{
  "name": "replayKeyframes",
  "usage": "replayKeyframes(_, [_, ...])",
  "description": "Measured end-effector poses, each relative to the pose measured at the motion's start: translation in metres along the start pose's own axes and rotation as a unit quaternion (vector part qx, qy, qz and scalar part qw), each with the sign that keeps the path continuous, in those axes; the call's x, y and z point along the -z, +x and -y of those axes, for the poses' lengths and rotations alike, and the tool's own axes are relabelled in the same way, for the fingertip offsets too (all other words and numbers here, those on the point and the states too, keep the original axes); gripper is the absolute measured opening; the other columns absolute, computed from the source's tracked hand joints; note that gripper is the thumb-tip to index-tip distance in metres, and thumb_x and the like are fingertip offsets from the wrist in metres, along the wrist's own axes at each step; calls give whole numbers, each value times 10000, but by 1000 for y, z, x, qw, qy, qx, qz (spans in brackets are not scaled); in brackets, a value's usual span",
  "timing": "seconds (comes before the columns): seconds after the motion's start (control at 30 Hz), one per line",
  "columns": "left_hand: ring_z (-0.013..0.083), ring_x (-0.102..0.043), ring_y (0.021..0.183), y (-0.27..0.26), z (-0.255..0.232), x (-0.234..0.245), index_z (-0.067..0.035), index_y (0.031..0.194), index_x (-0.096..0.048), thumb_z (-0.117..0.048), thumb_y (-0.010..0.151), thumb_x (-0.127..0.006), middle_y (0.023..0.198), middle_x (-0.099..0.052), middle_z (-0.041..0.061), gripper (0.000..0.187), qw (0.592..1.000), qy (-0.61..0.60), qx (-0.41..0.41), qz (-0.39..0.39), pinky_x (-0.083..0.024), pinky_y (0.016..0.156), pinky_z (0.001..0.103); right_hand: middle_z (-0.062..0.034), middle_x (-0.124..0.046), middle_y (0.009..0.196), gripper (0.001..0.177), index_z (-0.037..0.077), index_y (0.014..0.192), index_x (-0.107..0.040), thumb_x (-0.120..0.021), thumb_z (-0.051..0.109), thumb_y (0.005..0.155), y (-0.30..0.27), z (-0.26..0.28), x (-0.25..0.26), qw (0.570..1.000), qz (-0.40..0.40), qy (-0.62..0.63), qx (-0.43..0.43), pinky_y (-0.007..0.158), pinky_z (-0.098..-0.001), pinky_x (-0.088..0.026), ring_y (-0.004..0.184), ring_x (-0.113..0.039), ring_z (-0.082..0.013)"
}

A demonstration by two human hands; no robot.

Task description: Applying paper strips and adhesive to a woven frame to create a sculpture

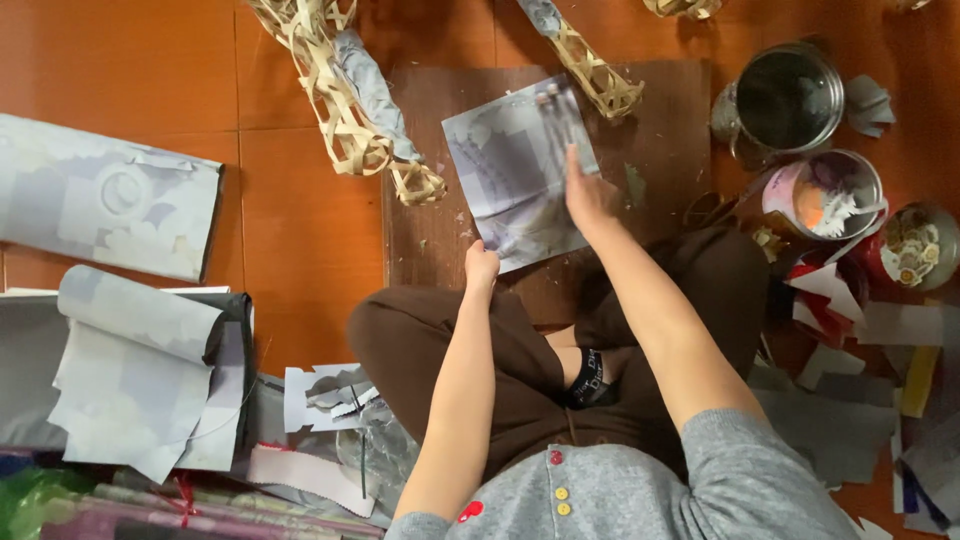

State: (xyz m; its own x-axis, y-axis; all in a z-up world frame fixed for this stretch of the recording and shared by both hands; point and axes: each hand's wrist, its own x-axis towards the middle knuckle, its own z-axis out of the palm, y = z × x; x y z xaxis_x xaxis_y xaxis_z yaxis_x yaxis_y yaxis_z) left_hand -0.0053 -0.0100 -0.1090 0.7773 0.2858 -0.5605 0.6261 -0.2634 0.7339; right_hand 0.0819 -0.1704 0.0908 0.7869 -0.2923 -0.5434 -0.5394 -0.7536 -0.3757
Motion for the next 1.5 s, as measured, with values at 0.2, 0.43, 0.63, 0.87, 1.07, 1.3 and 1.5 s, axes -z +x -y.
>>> replayKeyframes(0.2, [386, -536, 1227, 4, 7, -4, -21, 1224, -633, -51, 787, -462, 1177, -643, 233, 471, 1000, -16, -6, 2, -426, 1018, 534, -153, -725, 843, 606, 312, 1534, -262, -367, 93, 979, 57, -23, -98, 919, -96, -279, 262, 686, -435, -590, 794, -739, -291])
replayKeyframes(0.43, [405, -567, 1172, 23, 21, -13, 14, 1093, -665, -39, 762, -463, 1079, -658, 258, 392, 998, -53, -14, -8, -449, 976, 521, -94, -670, 648, 658, 331, 1482, -386, -650, 342, 880, 50, -5, -106, 838, -220, -308, 394, 506, -401, -559, 576, -704, -243])
replayKeyframes(0.63, [483, -516, 1195, 5, 6, -9, 97, 1134, -627, 4, 780, -442, 1129, -615, 347, 410, 997, -76, -24, 3, -419, 1012, 558, -227, -706, 825, 516, 94, 1501, -350, -475, 310, 1049, -16, -32, -31, 932, -111, -151, 310, 639, -467, -557, 771, -713, -363])
replayKeyframes(0.87, [409, -589, 1137, 24, 32, -21, 56, 1078, -679, 19, 722, -463, 1065, -670, 276, 418, 995, -93, -33, -4, -461, 967, 511, -149, -507, 1053, 498, 141, 1517, -310, -402, 177, 1029, -117, -123, -49, 977, 157, 103, 101, 640, -345, -412, 837, -504, -234])
replayKeyframes(1.07, [371, -618, 1108, 5, 7, -10, -17, 1074, -712, 8, 711, -437, 1031, -699, 205, 456, 995, -92, -22, -17, -475, 955, 483, -98, -464, 725, 473, 53, 1439, -367, -398, 106, 969, -142, -154, -76, 922, 114, 368, -30, 227, -226, -330, 406, -445, -122])
replayKeyframes(1.3, [411, -613, 1101, 0, -8, 0, -23, 1059, -705, -2, 782, -427, 1020, -682, 250, 393, 992, -89, -17, -91, -476, 938, 502, -58, -439, 682, 406, 18, 1359, -414, -397, 64, 957, -152, -164, -80, 874, 163, 457, -40, 197, -229, -277, 377, -389, -106])
replayKeyframes(1.5, [379, -625, 1104, -12, -30, 18, -68, 1084, -697, -15, 845, -468, 1047, -696, 208, 335, 980, -134, 24, -145, -475, 956, 452, -88, -448, 688, 434, 17, 1348, -421, -379, 23, 916, -163, -121, -39, 903, 108, 415, -17, 184, -242, -274, 333, -391, -130])
